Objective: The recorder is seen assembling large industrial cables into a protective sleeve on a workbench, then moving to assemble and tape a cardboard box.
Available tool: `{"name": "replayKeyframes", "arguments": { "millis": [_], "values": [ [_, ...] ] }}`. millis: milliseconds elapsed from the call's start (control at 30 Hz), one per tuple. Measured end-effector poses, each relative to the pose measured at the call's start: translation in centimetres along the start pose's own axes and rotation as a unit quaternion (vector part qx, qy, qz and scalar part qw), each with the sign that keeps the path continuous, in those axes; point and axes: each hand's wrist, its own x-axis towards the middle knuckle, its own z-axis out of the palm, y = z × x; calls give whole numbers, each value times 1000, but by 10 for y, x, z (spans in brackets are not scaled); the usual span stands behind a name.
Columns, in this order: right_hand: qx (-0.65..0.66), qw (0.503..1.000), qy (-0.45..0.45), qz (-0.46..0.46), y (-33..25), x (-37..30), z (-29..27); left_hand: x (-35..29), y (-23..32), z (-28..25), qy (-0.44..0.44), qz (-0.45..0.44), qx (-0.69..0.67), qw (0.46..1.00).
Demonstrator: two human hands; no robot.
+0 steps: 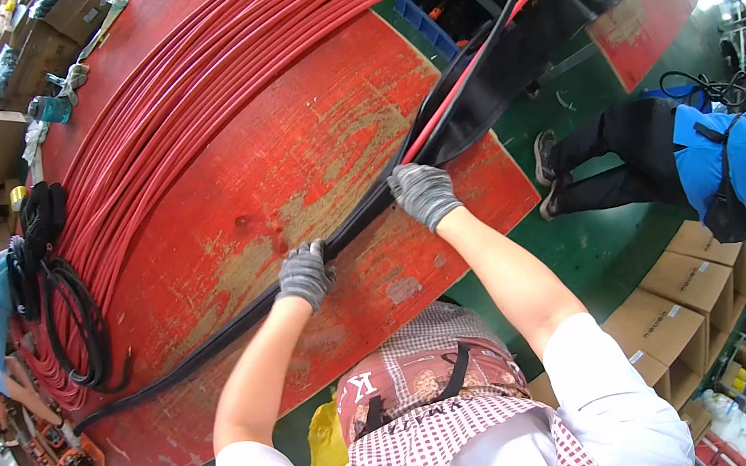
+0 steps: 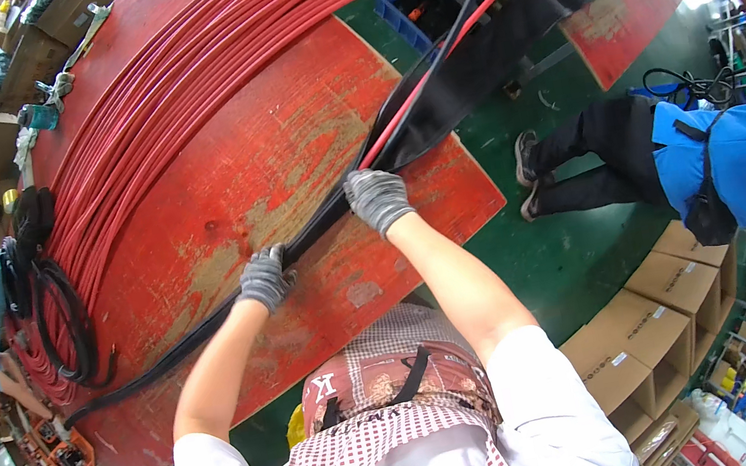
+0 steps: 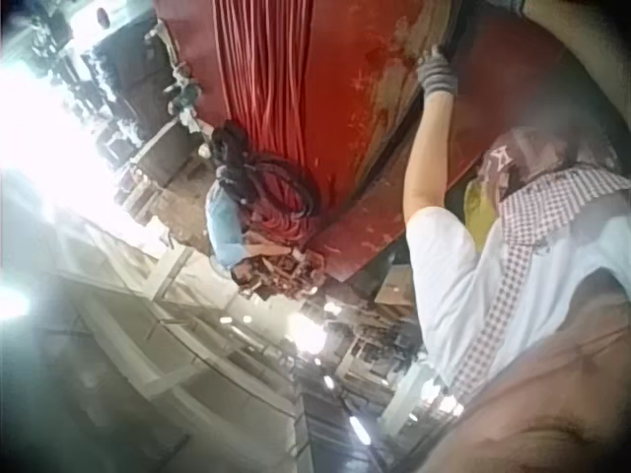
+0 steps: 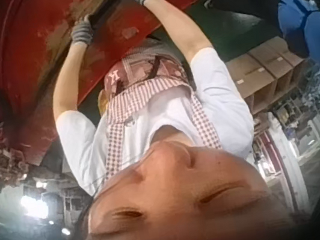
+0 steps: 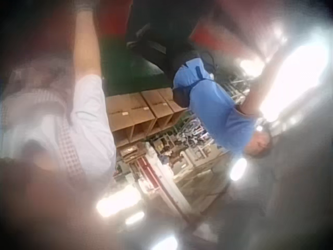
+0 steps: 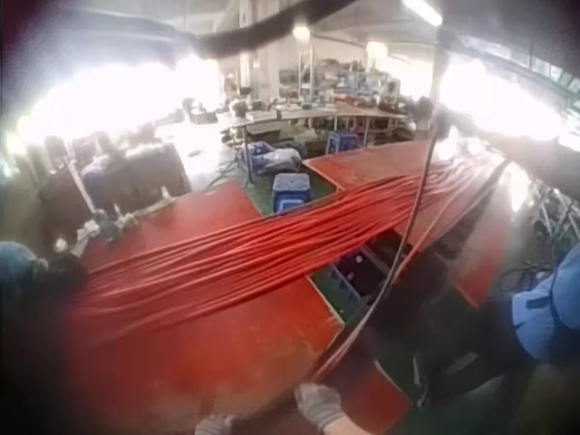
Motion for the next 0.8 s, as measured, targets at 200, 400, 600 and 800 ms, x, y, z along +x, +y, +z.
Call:
{"name": "replayKeyframes", "arguments": {
  "millis": [200, 400, 600, 800],
  "values": [
    [-74, 996, 39, 13, 53, 31, -32, 23, 3, -4, -5, -36, -76, 996],
    [-83, 996, 29, 18, 66, 50, -50, 43, 12, -16, -26, -8, -75, 997],
    [-57, 998, 4, 10, 112, 49, -72, 48, 30, -16, -95, -9, -37, 995],
    [-12, 997, -64, -50, 159, 38, -90, 67, 88, -37, -182, -188, 44, 964]
  ]
}}
